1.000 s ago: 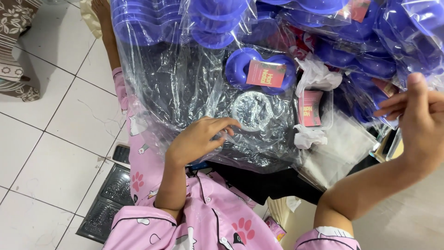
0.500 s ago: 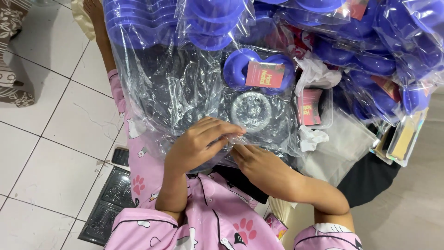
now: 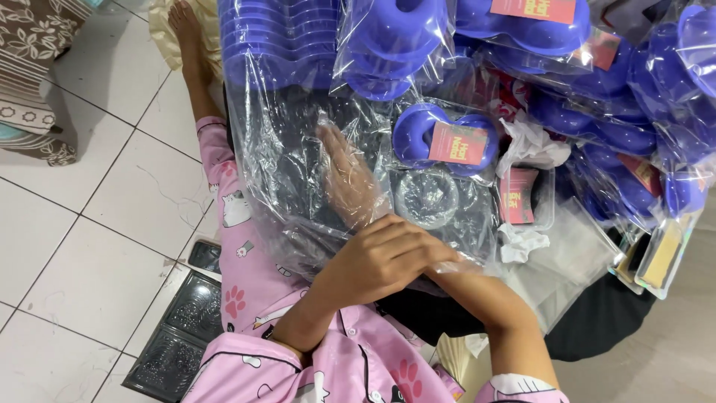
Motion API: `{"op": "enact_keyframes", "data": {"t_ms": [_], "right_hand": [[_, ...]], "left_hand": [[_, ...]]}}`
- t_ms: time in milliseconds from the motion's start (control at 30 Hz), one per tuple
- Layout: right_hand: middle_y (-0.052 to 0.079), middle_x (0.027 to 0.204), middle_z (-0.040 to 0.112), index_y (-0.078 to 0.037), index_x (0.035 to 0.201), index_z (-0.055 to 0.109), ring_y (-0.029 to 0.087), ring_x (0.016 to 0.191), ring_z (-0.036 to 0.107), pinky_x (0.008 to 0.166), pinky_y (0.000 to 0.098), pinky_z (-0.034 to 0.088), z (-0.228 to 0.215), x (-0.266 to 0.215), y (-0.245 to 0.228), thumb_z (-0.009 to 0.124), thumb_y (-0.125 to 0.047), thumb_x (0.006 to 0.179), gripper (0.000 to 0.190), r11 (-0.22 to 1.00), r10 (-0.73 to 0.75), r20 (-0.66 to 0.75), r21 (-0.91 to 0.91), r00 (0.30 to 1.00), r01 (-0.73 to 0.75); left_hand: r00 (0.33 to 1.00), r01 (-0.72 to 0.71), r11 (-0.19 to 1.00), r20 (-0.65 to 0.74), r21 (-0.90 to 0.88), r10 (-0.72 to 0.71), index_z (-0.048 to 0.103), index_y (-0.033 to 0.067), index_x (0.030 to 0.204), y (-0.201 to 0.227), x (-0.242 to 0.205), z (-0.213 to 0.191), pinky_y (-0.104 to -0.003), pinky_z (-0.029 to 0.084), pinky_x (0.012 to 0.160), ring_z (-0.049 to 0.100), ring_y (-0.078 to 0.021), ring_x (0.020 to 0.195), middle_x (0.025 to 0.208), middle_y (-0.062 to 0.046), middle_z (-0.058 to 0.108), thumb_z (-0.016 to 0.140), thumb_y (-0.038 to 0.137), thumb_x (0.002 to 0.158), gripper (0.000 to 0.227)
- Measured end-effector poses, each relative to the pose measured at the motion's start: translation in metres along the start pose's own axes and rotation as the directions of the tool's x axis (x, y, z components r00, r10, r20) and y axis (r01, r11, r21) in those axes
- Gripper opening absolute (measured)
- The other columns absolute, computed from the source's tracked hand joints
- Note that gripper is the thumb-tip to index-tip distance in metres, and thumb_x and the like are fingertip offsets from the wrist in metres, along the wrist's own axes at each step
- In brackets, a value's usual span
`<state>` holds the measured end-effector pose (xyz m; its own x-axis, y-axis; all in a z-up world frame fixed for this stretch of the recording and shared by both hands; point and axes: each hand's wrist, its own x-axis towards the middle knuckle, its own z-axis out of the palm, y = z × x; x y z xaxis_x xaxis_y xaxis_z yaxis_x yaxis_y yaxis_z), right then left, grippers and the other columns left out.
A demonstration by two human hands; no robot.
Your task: The person wipes a blue double pet bowl with a white cloth, then places it into a clear plastic bag. They insert a red product label into the bag and seal it. The person repeats this process with a second bowl.
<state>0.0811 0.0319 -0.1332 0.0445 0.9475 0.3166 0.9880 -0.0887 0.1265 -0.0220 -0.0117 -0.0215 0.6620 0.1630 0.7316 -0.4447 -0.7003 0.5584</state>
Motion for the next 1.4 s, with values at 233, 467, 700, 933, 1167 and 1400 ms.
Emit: {"op": "enact_keyframes", "data": {"t_ms": [233, 467, 700, 933, 1167, 1400], "right_hand": [[0.009, 0.157, 0.046, -0.014, 0.156, 0.041, 0.009, 0.089, 0.065, 0.072, 0.0193, 0.059, 0.032, 0.062, -0.016, 0.044, -0.017, 0.104, 0.052, 0.947, 0.098, -0.312, -0.263, 0.945, -0.185], [0.006, 0.179, 0.005, -0.026, 0.168, 0.005, 0.036, 0.152, 0.062, 0.043, 0.0097, 0.054, 0.004, 0.066, -0.027, 0.046, 0.000, 0.110, 0.075, 0.619, 0.281, -0.013, 0.766, 0.960, -0.171], [0.013, 0.130, 0.054, -0.019, 0.149, 0.046, 0.030, 0.085, 0.076, 0.054, 0.0402, 0.066, 0.043, 0.065, -0.029, 0.071, -0.026, 0.098, 0.057, 0.907, 0.355, -0.247, 0.326, 0.902, -0.267], [0.008, 0.122, 0.057, -0.021, 0.140, 0.053, 0.022, 0.078, 0.069, 0.060, 0.0362, 0.059, 0.008, 0.010, -0.027, 0.060, -0.018, 0.097, 0.044, 0.981, 0.182, -0.253, 0.113, 0.950, -0.158], [0.019, 0.121, 0.058, -0.009, 0.132, 0.059, 0.031, 0.103, 0.063, 0.085, 0.0440, 0.053, -0.025, -0.063, -0.040, 0.048, -0.004, 0.095, 0.038, 0.992, 0.030, -0.231, -0.111, 0.973, -0.057], [0.027, 0.119, 0.059, 0.001, 0.124, 0.063, 0.038, 0.125, 0.058, 0.106, 0.0508, 0.048, -0.066, -0.142, -0.038, 0.038, 0.007, 0.094, 0.040, 0.956, -0.073, -0.188, -0.293, 0.979, 0.015]], "left_hand": [[0.999, -0.049, 0.998, -0.014, 0.031, 0.049, 0.070, 0.0127, 0.109, 0.009, 0.004, 0.002, -0.035, 0.054, 0.086, 0.069, -0.0189, 0.090, 0.097, -0.001, 0.068, 0.067, 0.004, 0.096, 0.016], [0.983, -0.007, 0.999, 0.186, 0.033, 0.001, 0.064, 0.0087, 0.120, 0.012, 0.009, -0.032, -0.035, 0.048, 0.092, 0.069, -0.0160, 0.098, 0.108, -0.001, 0.073, 0.055, -0.002, 0.105, 0.021], [0.996, 0.045, 0.997, 0.079, -0.064, -0.040, 0.069, 0.0138, 0.116, 0.002, -0.001, -0.029, -0.038, 0.050, 0.097, 0.071, -0.0206, 0.103, 0.109, -0.003, 0.071, 0.068, 0.023, 0.099, 0.019], [0.988, 0.144, 0.989, 0.045, 0.031, -0.145, 0.064, 0.0187, 0.130, -0.013, -0.010, -0.025, -0.046, 0.041, 0.109, 0.061, -0.0247, 0.123, 0.130, -0.004, 0.064, 0.075, 0.044, 0.090, 0.048], [0.951, 0.305, 0.947, 0.013, 0.098, -0.308, 0.062, 0.0173, 0.134, -0.025, -0.018, -0.042, -0.059, 0.029, 0.116, 0.048, -0.0349, 0.135, 0.142, -0.012, 0.055, 0.074, 0.052, 0.087, 0.060], [0.930, 0.367, 0.922, -0.011, 0.121, -0.368, 0.061, 0.0159, 0.136, -0.023, -0.016, -0.047, -0.059, 0.029, 0.115, 0.045, -0.0381, 0.138, 0.146, -0.014, 0.051, 0.075, 0.045, 0.089, 0.057]]}}
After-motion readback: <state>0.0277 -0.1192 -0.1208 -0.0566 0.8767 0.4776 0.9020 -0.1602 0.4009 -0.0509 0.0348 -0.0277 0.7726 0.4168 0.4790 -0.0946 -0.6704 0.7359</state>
